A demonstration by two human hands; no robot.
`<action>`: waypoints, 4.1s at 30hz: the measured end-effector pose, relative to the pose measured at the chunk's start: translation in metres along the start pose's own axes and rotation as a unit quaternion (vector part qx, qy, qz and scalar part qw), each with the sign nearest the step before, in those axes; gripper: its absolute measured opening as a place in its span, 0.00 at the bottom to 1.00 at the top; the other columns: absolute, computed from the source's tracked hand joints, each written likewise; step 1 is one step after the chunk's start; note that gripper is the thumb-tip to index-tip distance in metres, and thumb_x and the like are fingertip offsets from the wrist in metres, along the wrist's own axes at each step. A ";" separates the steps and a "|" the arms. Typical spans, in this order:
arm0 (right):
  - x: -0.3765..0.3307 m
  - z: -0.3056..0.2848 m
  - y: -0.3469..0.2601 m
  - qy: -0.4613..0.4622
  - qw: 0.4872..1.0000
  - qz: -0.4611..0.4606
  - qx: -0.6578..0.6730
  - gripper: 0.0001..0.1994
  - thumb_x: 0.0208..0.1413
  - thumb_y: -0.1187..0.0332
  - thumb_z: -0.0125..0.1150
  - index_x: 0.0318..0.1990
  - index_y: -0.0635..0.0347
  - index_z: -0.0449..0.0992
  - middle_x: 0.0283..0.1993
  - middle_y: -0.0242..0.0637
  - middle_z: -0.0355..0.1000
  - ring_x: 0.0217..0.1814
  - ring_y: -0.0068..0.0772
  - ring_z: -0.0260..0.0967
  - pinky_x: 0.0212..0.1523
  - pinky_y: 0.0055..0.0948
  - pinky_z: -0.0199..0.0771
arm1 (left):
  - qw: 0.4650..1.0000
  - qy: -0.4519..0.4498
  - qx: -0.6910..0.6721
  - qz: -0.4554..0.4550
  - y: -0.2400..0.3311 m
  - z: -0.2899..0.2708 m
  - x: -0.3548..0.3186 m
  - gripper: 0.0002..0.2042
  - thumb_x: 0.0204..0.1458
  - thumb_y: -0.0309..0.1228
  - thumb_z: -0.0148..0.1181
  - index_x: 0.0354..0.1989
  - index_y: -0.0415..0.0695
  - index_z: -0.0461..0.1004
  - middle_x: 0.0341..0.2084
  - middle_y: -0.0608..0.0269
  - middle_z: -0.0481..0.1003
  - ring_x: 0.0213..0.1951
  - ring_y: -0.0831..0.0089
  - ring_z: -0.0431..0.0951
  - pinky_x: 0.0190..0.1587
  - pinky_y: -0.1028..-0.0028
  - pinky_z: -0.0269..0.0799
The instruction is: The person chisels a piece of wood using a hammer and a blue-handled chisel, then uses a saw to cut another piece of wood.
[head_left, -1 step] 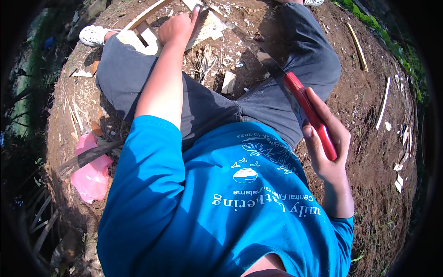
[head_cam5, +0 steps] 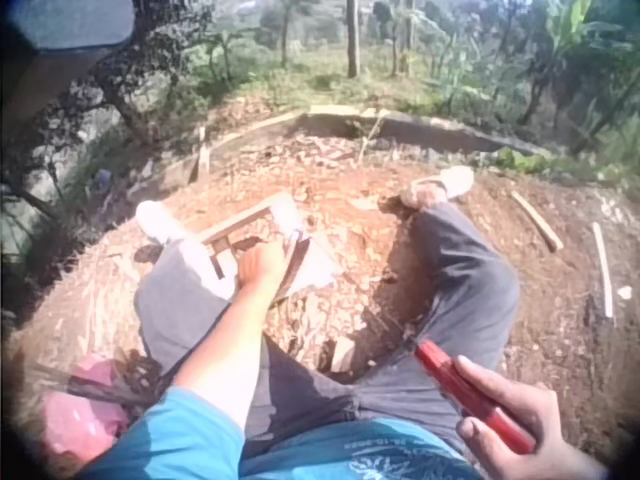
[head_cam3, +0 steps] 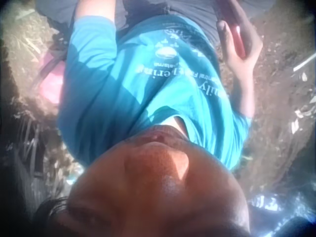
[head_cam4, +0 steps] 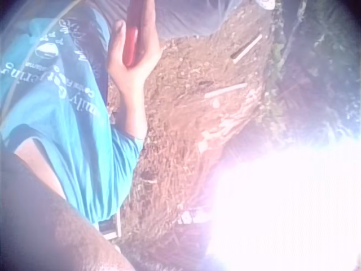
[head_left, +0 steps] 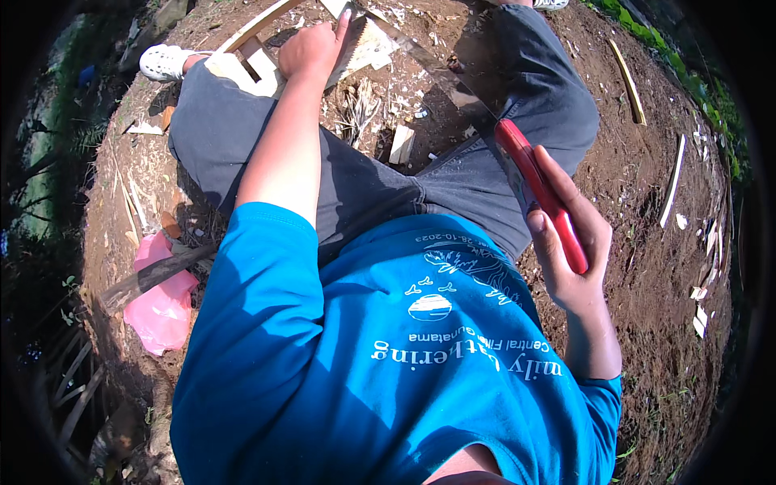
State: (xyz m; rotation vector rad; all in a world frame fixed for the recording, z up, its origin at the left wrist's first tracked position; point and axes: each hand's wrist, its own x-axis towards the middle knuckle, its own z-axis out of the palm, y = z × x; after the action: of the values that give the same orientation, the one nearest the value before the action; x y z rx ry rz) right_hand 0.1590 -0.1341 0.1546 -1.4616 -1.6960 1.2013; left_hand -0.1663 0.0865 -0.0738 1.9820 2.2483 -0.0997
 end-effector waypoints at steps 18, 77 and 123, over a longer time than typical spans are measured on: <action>0.065 0.059 0.041 0.045 0.994 -0.059 0.079 0.26 0.61 0.68 0.63 0.67 0.61 0.70 0.55 0.54 0.78 0.58 0.52 0.78 0.57 0.39 0.77 | 0.999 -0.038 -0.012 -0.016 0.004 0.002 0.002 0.32 0.67 0.60 0.35 0.43 0.51 0.83 0.43 0.47 0.83 0.48 0.46 0.83 0.48 0.51 0.77; 0.061 0.069 0.085 0.007 0.982 0.044 0.183 0.30 0.66 0.69 0.60 0.74 0.53 0.63 0.52 0.35 0.78 0.41 0.21 0.74 0.44 0.23 0.74 | 0.998 0.037 -0.015 -0.048 0.008 -0.011 0.006 0.33 0.67 0.60 0.37 0.29 0.51 0.87 0.27 0.55 0.84 0.32 0.55 0.86 0.35 0.57 0.80; 0.099 0.070 0.027 0.080 0.994 -0.041 0.062 0.27 0.60 0.78 0.61 0.69 0.61 0.69 0.55 0.53 0.79 0.56 0.36 0.80 0.56 0.30 0.74 | 0.993 0.021 -0.050 -0.105 -0.002 0.006 0.100 0.30 0.63 0.49 0.33 0.34 0.46 0.86 0.36 0.49 0.84 0.42 0.52 0.84 0.49 0.54 0.73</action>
State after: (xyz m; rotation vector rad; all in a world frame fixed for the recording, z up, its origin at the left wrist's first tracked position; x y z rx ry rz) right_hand 0.0883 -0.0564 0.0891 -1.3614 -1.5308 1.0943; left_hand -0.1798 0.1834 -0.0946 1.7099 2.4315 0.0328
